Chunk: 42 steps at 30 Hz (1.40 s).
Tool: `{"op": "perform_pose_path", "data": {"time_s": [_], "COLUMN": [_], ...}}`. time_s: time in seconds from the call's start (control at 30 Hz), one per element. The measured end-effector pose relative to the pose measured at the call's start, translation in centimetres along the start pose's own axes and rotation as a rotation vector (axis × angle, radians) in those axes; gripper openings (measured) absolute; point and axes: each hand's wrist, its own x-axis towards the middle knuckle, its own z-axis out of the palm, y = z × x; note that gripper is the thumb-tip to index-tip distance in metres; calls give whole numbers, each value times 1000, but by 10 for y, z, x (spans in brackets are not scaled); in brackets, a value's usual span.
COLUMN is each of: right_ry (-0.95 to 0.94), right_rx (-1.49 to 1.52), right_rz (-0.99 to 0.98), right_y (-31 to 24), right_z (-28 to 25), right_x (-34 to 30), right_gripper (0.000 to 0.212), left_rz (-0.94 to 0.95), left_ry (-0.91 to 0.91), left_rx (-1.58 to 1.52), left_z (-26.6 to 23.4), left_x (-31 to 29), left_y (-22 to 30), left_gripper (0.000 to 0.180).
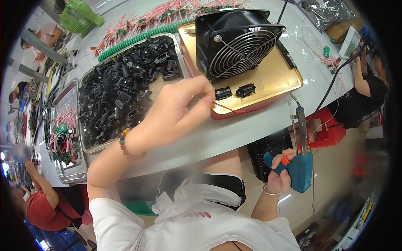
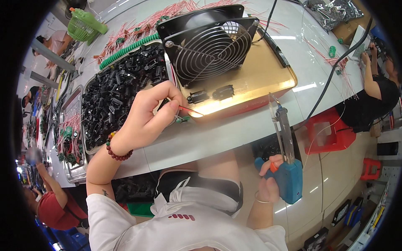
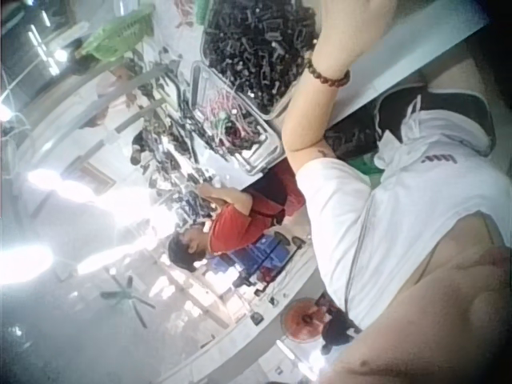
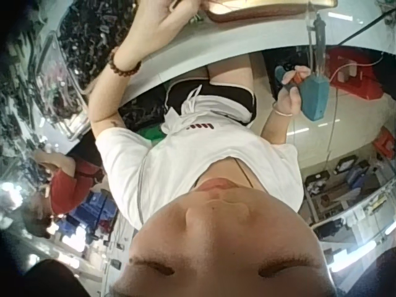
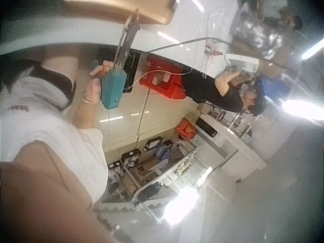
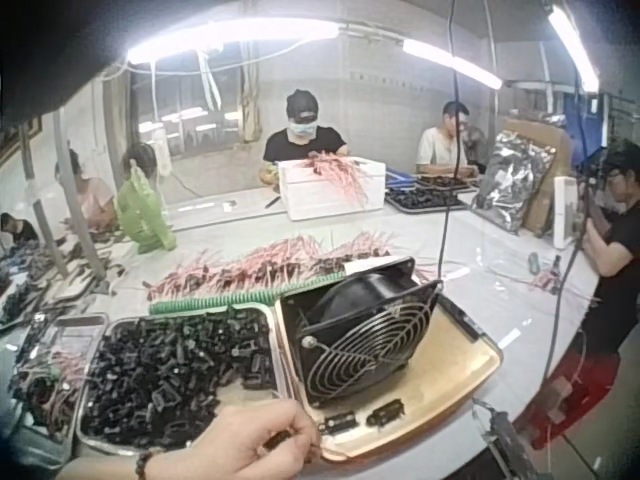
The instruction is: The person assembles electronic components by positioning plastic housings on a fixture and soldering wires and circuit boards to them using a soldering gun.
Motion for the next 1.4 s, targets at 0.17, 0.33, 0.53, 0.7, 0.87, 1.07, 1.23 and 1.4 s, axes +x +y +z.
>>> {"op": "perform_pose_path", "data": {"time_s": [0.17, 0.33, 0.53, 0.7, 0.87, 1.07, 1.23, 1.4], "right_ry": [-11, -48, -31, -148, -119, -136, -141, -155], "right_rx": [-11, 21, -88, -110, -204, -269, -265, -290], "right_rz": [17, 17, 118, 8, 170, 92, 111, 126], "right_y": [-6, -7, -19, -16, -31, -25, -23, -29], "right_z": [12, 22, 40, 41, 50, 52, 55, 52], "right_x": [1, 3, 1, 3, -2, -4, -4, -5], "right_gripper": [44, 43, 50, 48, 48, 48, 47, 46], "left_rz": [-49, -45, -229, 7, -150, -55, -96, -110], "left_ry": [58, 60, 30, 124, 71, 88, 82, 78], "left_rx": [-34, -70, -152, -76, -15, -31, -54, -85], "left_z": [3, 3, -1, 2, -3, -5, -5, -3], "left_x": [3, 7, 6, 9, 9, 7, 4, 4], "left_y": [-7, -11, -8, -24, -16, -18, -24, -19], "left_gripper": [11, 12, 12, 13, 10, 13, 13, 13]}}
